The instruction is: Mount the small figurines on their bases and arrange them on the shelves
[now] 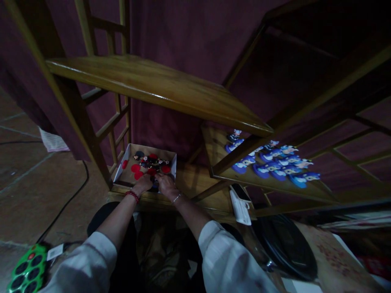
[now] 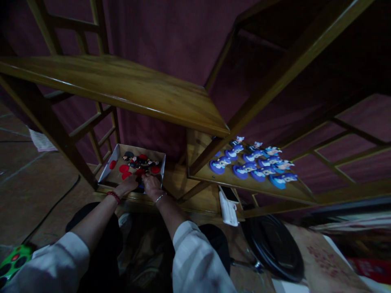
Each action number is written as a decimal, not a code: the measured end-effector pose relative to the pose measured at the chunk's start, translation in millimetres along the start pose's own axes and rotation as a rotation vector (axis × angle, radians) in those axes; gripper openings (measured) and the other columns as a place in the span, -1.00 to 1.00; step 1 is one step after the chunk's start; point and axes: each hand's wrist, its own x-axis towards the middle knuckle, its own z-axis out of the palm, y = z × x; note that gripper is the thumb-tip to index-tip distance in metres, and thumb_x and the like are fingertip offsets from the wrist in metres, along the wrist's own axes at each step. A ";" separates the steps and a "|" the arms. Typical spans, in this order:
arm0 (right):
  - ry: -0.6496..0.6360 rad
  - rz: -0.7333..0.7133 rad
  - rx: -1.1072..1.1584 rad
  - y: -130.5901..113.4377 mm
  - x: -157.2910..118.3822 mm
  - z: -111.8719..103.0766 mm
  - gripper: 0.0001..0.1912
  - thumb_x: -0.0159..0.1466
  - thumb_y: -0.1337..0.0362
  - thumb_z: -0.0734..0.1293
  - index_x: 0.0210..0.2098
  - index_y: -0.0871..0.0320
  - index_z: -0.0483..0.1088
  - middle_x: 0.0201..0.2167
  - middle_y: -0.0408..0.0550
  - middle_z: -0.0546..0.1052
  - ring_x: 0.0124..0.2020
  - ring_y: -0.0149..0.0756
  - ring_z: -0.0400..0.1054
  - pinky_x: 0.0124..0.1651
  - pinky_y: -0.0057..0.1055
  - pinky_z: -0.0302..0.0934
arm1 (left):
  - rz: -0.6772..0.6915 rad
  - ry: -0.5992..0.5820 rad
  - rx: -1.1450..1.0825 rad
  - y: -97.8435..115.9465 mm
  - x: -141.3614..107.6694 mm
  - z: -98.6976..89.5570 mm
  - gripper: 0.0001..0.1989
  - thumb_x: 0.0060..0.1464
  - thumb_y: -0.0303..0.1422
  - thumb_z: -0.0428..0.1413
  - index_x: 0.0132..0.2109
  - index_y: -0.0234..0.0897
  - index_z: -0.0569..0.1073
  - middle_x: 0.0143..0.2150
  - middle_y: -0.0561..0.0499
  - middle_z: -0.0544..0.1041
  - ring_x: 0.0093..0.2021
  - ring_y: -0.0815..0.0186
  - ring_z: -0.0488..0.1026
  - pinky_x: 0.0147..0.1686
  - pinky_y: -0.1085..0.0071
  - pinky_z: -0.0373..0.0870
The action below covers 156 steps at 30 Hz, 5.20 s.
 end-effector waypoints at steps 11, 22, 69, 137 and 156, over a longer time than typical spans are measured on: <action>0.061 0.172 0.166 11.2 -2.4 10.4 -0.63 0.08 0.35 0.32 -0.10 0.11 0.29 -0.13 -0.05 0.46 -0.10 -0.32 0.32 -0.09 -0.45 0.15 | -0.005 -0.014 0.058 -11.9 2.4 -5.3 -0.74 -0.11 -0.57 -0.04 -0.27 -0.31 0.45 -0.23 -0.16 0.52 -0.16 0.23 0.45 -0.26 0.47 0.30; 0.109 0.152 0.186 7.6 -3.6 6.7 -0.78 0.12 0.33 0.28 -0.21 0.09 0.40 -0.19 -0.08 0.50 -0.15 -0.36 0.35 -0.10 -0.50 0.16 | 0.009 -0.013 -0.049 -12.1 2.6 -2.4 -0.80 -0.16 -0.54 0.00 -0.33 -0.29 0.43 -0.28 -0.12 0.52 -0.22 0.23 0.45 -0.32 0.46 0.29; 0.610 0.015 1.047 -21.3 -238.0 -129.8 -0.67 0.04 0.09 0.36 -0.25 0.12 0.46 -0.28 -0.08 0.49 -0.25 -0.30 0.35 -0.17 -0.36 0.23 | 0.464 -0.013 -1.368 132.5 -234.1 2.2 -0.62 -0.26 -0.34 0.26 -0.20 -0.28 0.44 -0.24 0.01 0.50 -0.23 0.34 0.42 -0.16 0.38 0.35; 0.955 0.225 1.270 170.7 -378.9 -173.2 -0.61 -0.09 0.23 0.46 -0.25 0.12 0.40 -0.30 -0.09 0.52 -0.28 -0.30 0.40 -0.13 -0.31 0.26 | 0.434 -0.442 -1.231 376.3 -217.6 94.0 -0.78 -0.20 -0.62 0.05 -0.35 -0.36 0.49 -0.29 -0.07 0.52 -0.25 0.30 0.46 -0.17 0.35 0.38; 0.931 0.205 1.196 206.3 -384.0 -201.0 -0.62 -0.11 0.23 0.46 -0.27 0.12 0.41 -0.35 -0.14 0.53 -0.31 -0.34 0.41 -0.16 -0.39 0.27 | 0.556 -0.564 -1.288 410.3 -215.9 94.4 -0.74 -0.23 -0.62 0.05 -0.32 -0.34 0.46 -0.28 -0.02 0.52 -0.23 0.35 0.43 -0.10 0.39 0.33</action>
